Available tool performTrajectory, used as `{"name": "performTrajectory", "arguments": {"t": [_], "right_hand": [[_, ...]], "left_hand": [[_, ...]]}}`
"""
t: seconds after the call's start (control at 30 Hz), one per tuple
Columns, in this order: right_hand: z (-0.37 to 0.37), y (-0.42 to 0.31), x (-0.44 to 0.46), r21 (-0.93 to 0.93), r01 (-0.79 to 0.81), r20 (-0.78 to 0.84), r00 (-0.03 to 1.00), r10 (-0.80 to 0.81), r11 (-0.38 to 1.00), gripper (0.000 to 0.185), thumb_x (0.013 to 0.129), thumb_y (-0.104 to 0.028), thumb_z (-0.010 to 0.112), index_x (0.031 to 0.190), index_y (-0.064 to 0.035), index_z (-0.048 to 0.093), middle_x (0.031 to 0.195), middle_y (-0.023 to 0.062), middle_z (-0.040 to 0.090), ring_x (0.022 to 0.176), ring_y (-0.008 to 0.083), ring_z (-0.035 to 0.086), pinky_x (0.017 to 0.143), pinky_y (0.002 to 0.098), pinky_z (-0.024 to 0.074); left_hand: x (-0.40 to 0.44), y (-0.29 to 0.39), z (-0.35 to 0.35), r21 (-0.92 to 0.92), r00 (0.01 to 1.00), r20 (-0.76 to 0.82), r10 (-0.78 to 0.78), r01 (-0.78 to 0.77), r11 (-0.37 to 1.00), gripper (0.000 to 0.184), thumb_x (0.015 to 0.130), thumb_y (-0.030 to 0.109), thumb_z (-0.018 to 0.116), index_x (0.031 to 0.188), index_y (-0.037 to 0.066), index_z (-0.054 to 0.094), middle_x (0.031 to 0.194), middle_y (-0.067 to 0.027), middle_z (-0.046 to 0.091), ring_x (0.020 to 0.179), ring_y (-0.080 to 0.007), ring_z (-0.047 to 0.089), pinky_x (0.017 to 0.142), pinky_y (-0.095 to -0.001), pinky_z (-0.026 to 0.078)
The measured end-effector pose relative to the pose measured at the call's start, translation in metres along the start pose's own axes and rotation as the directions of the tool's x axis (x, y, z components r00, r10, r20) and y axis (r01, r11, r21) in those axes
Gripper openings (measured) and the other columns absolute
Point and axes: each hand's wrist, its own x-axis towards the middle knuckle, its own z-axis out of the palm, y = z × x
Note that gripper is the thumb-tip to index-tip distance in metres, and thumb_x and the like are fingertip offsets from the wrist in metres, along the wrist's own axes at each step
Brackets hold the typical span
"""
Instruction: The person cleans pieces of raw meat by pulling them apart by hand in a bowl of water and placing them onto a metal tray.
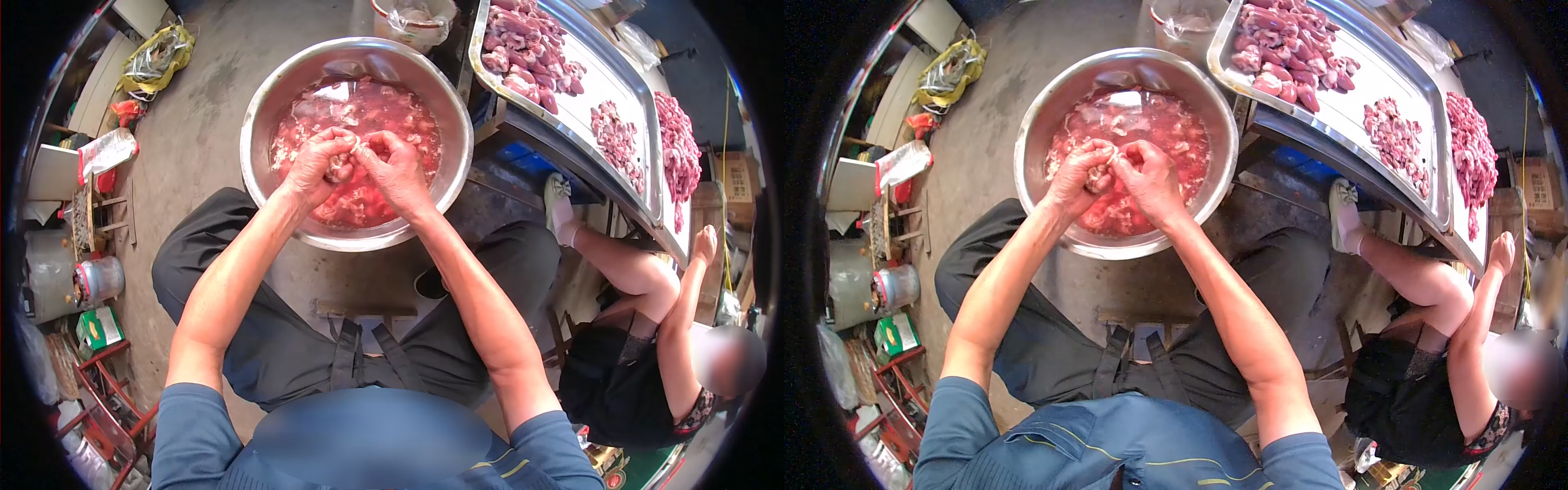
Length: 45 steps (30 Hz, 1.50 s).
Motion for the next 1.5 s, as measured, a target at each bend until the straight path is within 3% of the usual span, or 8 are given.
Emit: {"name": "performTrajectory", "arguments": {"t": [0.33,0.4,0.73,0.87,1.03,1.13,1.33,1.5], "right_hand": [[-0.008,0.023,0.003,-0.439,-0.011,-0.151,0.987,-0.062,0.898,0.018,0.082,-0.017,0.061,0.079,0.0003,0.063,0.072,0.0194,0.065,0.066,0.0283,0.066,0.062,0.0392,0.0499],[-0.01,0.027,0.005,-0.323,-0.18,-0.134,0.98,0.144,0.929,0.02,0.081,-0.02,0.061,0.08,0.0003,0.064,0.072,0.0207,0.064,0.069,0.0335,0.066,0.064,0.0422,0.0499],[0.004,0.038,-0.001,-0.446,0.206,0.072,0.978,-0.195,0.871,0.014,0.079,-0.01,0.055,0.084,-0.0003,0.063,0.082,0.0236,0.062,0.082,0.0391,0.063,0.072,0.0474,0.0479],[0.003,0.024,-0.004,-0.468,0.146,0.161,0.984,-0.078,0.872,0.017,0.08,-0.013,0.055,0.076,0.0039,0.056,0.076,0.0242,0.059,0.077,0.0414,0.06,0.07,0.0497,0.0462],[-0.001,0.028,-0.012,-0.578,0.32,0.273,0.943,-0.192,0.75,0.011,0.078,-0.01,0.056,0.077,0.0009,0.057,0.078,0.0209,0.06,0.078,0.0391,0.061,0.069,0.0496,0.0484],[-0.01,0.029,-0.013,-0.657,0.327,0.335,0.934,-0.125,0.679,0.011,0.078,-0.01,0.055,0.077,0.0005,0.058,0.078,0.0199,0.061,0.078,0.0384,0.062,0.069,0.0487,0.0499],[-0.022,0.038,-0.011,-0.745,0.221,0.231,0.971,-0.067,0.63,0.014,0.076,-0.014,0.057,0.076,-0.0033,0.066,0.076,0.0177,0.065,0.073,0.0359,0.065,0.067,0.0474,0.053],[-0.022,0.046,-0.004,-0.807,0.131,0.198,0.979,0.054,0.576,0.016,0.073,-0.014,0.058,0.077,-0.0019,0.068,0.079,0.0193,0.067,0.079,0.0368,0.067,0.07,0.0477,0.0531]], "left_hand": [[-0.006,0.005,0.014,-0.113,0.989,0.139,-0.043,0.059,0.992,0.008,0.09,0.009,0.059,0.095,0.006,0.055,0.079,-0.005,0.059,0.067,-0.0125,0.06,0.046,-0.0198,0.044],[-0.007,0.007,0.019,-0.123,0.992,0.124,-0.03,0.046,0.991,0.008,0.091,0.009,0.058,0.097,0.006,0.054,0.081,-0.004,0.058,0.07,-0.0138,0.06,0.048,-0.0216,0.046],[0.004,0.079,0.123,0.227,0.941,0.267,0.209,-0.273,0.935,0.012,0.092,0.015,0.055,0.091,0.003,0.055,0.079,-0.0088,0.059,0.064,-0.0107,0.053,0.053,-0.0217,0.044],[0.044,0.11,0.218,0.414,0.828,0.352,0.436,-0.555,0.721,0.016,0.092,0.018,0.057,0.095,0.002,0.058,0.085,-0.0068,0.062,0.066,-0.0095,0.054,0.058,-0.0218,0.046],[0.129,0.118,0.283,0.7,0.849,0.443,0.289,-0.529,0.48,0.031,0.094,0.031,0.058,0.107,0.004,0.063,0.091,-0.003,0.065,0.079,-0.0087,0.057,0.078,-0.0245,0.046],[0.141,0.117,0.282,0.809,0.755,0.476,0.451,-0.577,0.111,0.036,0.091,0.029,0.062,0.115,0.002,0.062,0.102,-0.0069,0.067,0.099,-0.0151,0.058,0.09,-0.028,0.045],[0.085,0.124,0.197,0.695,0.546,0.54,0.641,-0.718,0.025,0.026,0.085,0.019,0.064,0.103,0.0,0.067,0.094,-0.0096,0.07,0.088,-0.0141,0.063,0.08,-0.0285,0.049],[0.01,0.088,0.103,0.89,0.846,0.235,0.478,-0.386,0.245,0.017,0.088,0.01,0.058,0.099,0.001,0.067,0.09,-0.0018,0.066,0.078,-0.0072,0.056,0.073,-0.0224,0.046]]}}
